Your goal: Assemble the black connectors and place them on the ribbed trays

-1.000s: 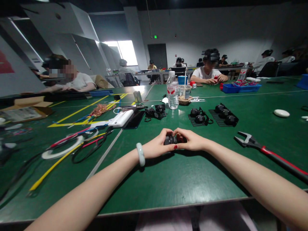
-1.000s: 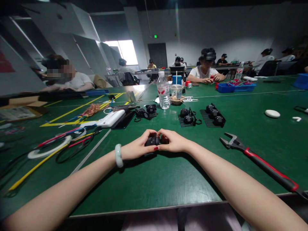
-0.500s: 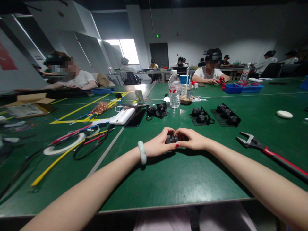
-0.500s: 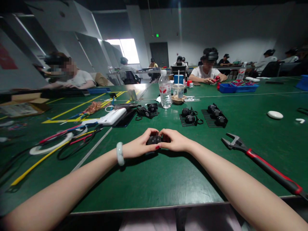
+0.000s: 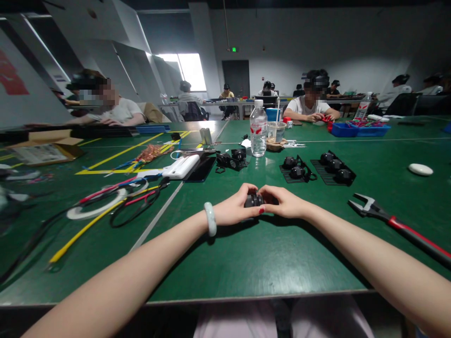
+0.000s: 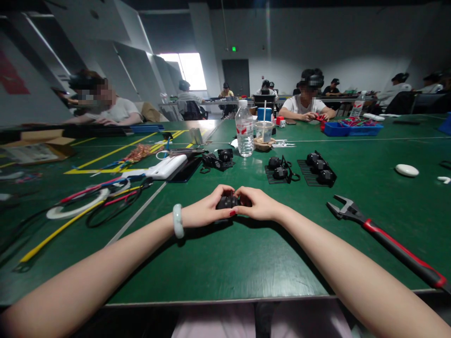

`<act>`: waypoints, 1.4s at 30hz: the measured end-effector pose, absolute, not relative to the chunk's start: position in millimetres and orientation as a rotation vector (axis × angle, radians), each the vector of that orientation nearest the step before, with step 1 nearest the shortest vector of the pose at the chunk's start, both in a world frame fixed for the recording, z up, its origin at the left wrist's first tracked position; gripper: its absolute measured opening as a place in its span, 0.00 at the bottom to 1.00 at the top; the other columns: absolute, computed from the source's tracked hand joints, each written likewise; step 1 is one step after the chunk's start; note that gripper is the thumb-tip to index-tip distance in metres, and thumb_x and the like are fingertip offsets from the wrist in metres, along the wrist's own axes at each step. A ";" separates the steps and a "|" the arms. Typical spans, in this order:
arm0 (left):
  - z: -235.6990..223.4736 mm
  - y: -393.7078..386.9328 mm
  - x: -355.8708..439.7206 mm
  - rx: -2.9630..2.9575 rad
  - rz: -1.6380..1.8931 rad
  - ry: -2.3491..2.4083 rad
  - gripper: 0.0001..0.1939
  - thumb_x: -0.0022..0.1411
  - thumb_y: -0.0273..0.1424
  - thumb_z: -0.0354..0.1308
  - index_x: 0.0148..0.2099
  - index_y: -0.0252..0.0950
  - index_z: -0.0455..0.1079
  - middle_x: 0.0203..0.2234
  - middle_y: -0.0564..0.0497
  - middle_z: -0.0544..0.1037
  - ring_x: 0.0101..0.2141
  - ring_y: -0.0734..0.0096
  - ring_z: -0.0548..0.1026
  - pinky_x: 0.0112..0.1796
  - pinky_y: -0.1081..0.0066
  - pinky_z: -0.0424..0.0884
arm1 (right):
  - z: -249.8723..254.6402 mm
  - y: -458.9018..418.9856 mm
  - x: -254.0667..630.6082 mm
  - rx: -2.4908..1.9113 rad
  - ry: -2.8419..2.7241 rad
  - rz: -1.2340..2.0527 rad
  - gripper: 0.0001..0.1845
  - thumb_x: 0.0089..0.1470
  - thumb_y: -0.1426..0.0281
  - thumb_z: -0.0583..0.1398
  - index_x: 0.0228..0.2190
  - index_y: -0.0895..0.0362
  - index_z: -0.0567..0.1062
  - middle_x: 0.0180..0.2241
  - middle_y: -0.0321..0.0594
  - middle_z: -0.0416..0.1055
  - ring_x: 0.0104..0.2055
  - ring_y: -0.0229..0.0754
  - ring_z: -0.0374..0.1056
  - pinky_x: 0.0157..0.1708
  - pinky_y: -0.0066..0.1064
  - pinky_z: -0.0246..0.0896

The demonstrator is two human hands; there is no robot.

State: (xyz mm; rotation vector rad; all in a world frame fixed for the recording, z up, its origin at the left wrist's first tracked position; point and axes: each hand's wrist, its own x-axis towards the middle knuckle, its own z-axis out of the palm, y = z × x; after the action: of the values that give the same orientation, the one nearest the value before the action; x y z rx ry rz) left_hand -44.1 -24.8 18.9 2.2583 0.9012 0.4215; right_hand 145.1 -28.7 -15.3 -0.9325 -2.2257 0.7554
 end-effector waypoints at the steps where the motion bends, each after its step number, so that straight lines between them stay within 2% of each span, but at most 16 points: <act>1: 18.7 -24.7 -44.2 2.257 0.421 0.899 0.27 0.51 0.42 0.52 0.49 0.33 0.50 0.39 0.47 0.63 0.38 0.67 0.65 0.38 0.67 0.64 | -15.4 -28.7 145.1 -0.930 -2.225 0.753 0.18 0.46 0.60 0.55 0.35 0.60 0.64 0.27 0.36 0.61 0.26 0.32 0.55 0.26 0.24 0.52; 9: 18.0 -23.9 -43.6 2.273 0.436 0.885 0.27 0.51 0.41 0.52 0.49 0.34 0.50 0.40 0.47 0.62 0.40 0.67 0.64 0.40 0.66 0.63 | -16.1 -28.1 145.8 -0.928 -2.233 0.758 0.19 0.46 0.58 0.55 0.35 0.60 0.64 0.27 0.36 0.62 0.26 0.33 0.55 0.27 0.25 0.52; 32: 20.3 -24.5 -40.2 2.243 0.436 0.900 0.25 0.51 0.40 0.52 0.48 0.35 0.49 0.39 0.48 0.62 0.39 0.68 0.64 0.39 0.66 0.64 | -13.3 -26.1 147.4 -0.954 -2.223 0.753 0.19 0.45 0.58 0.55 0.34 0.61 0.65 0.26 0.36 0.63 0.26 0.33 0.56 0.27 0.25 0.53; 42: 15.7 -23.4 -40.6 2.247 0.466 0.893 0.25 0.51 0.40 0.52 0.48 0.35 0.49 0.40 0.48 0.62 0.40 0.68 0.64 0.41 0.66 0.63 | -14.2 -28.4 147.5 -0.946 -2.228 0.718 0.16 0.46 0.61 0.55 0.34 0.60 0.64 0.27 0.36 0.62 0.27 0.33 0.55 0.27 0.25 0.52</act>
State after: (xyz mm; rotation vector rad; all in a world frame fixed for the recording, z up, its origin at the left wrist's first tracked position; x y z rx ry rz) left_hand -40.6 -23.4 15.7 2.2466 0.8926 0.4656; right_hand 147.5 -28.4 -14.2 -0.9456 -2.2285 0.7184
